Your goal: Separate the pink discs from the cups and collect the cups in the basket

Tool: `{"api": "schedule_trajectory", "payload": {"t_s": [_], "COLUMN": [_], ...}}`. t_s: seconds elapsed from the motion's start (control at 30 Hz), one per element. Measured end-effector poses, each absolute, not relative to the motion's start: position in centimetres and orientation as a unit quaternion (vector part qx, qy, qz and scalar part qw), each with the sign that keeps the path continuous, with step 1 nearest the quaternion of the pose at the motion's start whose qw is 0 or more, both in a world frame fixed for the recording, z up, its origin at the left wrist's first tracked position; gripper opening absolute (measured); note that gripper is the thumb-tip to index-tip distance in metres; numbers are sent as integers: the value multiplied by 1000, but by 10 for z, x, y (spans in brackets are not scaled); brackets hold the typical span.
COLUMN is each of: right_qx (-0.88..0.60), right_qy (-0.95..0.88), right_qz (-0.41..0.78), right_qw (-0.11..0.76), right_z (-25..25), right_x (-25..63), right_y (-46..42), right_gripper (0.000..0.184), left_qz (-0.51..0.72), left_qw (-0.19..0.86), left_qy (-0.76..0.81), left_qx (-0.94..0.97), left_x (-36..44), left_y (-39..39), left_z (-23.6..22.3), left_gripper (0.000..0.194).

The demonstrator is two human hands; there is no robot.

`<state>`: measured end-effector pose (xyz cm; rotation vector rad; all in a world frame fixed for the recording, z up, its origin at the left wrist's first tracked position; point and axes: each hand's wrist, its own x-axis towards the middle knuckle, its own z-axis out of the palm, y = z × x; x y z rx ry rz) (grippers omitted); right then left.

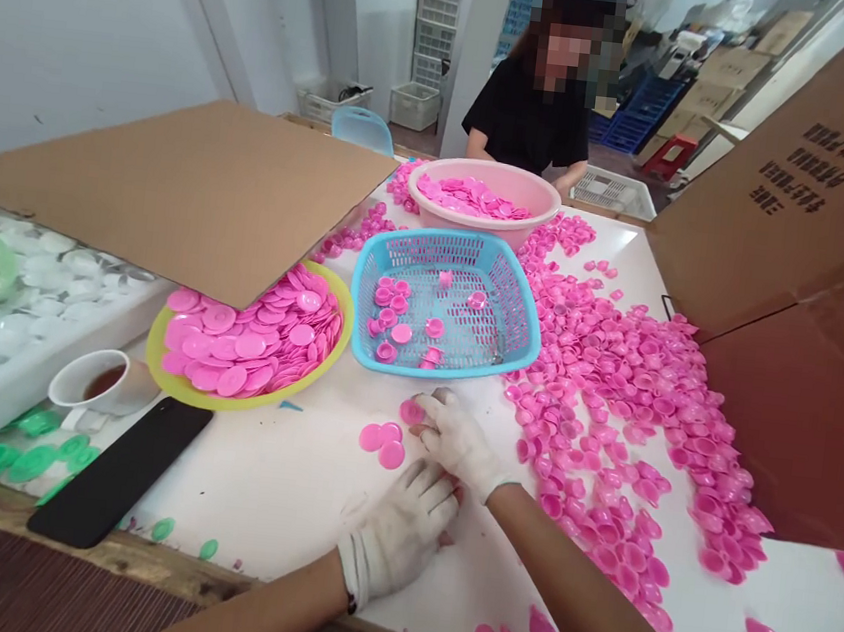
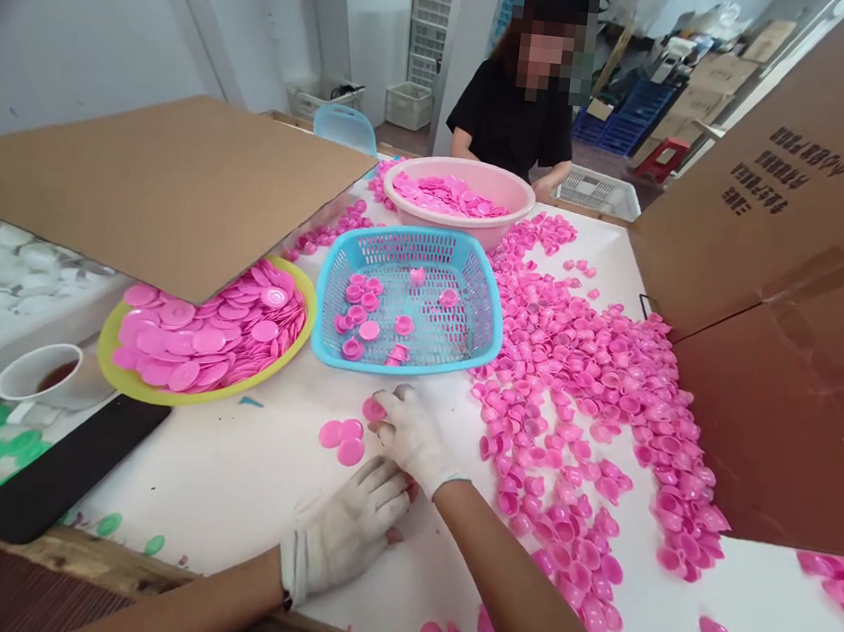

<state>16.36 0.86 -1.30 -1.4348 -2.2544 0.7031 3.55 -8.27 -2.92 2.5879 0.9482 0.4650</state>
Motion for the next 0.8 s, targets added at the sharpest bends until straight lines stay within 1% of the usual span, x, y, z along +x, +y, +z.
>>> {"api": "schedule_trajectory", "payload": {"t_s": [0.07,0.13,0.2,0.27,0.33,0.4,0.5,0.53,0.67,0.8], "right_qx": [-507,-502,-501,-512,-534,-556,-560,-553,-525,-516], "right_qy": [-808,-811,-811,-805,-790,-775,-770,-777,-819,-833], "right_qz": [243,244,241,231,216,204,204,207,199,187], "right_qw": [177,177,181,192,209,221,229,218,118,69], "right_z": [-21,-26,-29,-27,-21,-14,-5,-4,-5,-9], "right_x": [156,155,159,167,176,185,190,188,162,134], "right_y": [14,18,18,14,6,-4,-15,-16,-8,12], "right_gripper": [21,22,24,24,21,20,19,20,27,21], "left_qz": [205,252,295,312,307,301,305,308,297,284], "left_qw": [214,275,368,492,604,666,688,688,683,682], "left_qy": [376,438,504,551,567,562,552,548,543,545], "left_qx": [878,818,724,598,469,387,360,363,388,397], "left_x": [19,8,2,1,3,6,11,12,17,20], "left_y": [-91,-95,-95,-91,-85,-81,-76,-76,-76,-79], "left_z": [-25,-22,-20,-19,-18,-16,-13,-13,-16,-19], "left_gripper": [48,44,32,22,23,27,27,26,22,21]}}
